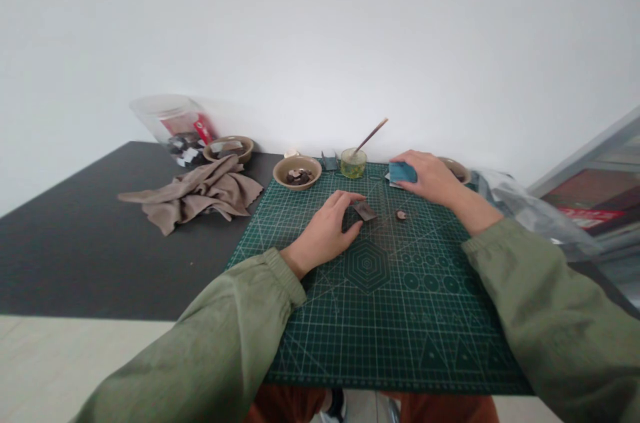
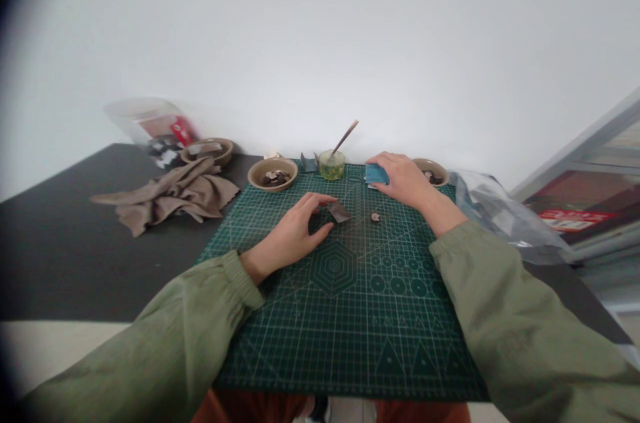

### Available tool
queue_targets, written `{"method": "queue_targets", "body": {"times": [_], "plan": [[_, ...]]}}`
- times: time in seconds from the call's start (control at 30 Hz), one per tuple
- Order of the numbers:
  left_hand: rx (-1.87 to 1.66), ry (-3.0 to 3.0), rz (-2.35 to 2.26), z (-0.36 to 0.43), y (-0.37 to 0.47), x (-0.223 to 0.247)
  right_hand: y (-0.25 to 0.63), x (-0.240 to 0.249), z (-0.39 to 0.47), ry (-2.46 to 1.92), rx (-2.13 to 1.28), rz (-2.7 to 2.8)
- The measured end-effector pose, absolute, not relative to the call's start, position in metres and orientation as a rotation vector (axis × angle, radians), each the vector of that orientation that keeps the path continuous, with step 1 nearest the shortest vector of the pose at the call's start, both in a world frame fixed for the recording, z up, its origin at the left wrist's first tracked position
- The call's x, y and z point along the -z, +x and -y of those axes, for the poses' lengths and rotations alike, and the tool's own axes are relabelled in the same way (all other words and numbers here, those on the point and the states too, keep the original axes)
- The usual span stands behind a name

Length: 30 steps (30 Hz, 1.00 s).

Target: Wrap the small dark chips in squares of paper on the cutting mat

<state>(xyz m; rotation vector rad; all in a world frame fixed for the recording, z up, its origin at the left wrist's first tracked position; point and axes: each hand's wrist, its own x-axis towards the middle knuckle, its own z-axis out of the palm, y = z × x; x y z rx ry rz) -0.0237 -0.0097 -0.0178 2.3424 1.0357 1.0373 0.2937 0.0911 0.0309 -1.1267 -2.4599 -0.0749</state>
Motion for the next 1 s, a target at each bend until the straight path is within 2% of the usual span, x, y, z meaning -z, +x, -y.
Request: {"method": "queue_targets", "body": {"times": [0.3, 0.4, 0.53, 0.77, 1.0], "plan": [[-1.020, 2.337, -1.065, 0.009, -0.024, 0.019, 0.302, -0.040, -0.094, -1.296, 0.080, 2.319], [-1.027, 2.337, -1.063, 0.008, -0.024, 0.020, 0.309, -0.050, -0.070, -1.508, -0.143, 2.187], [-1.044, 2.339, -1.065, 0.007, -0.023, 0.022, 0.305, -0.041, -0.026, -1.644, -0.535, 2.322], [-1.028, 2.388, -1.081, 0.005, -0.025, 0.026, 0.286, 0.002, -0.008, -1.478, -0.430, 2.308], [-0.918, 2.523, -1.040, -0.019, -0.016, 0.007, 0.282, 0.020, -0.011, -1.341, -0.379, 2.189]]}}
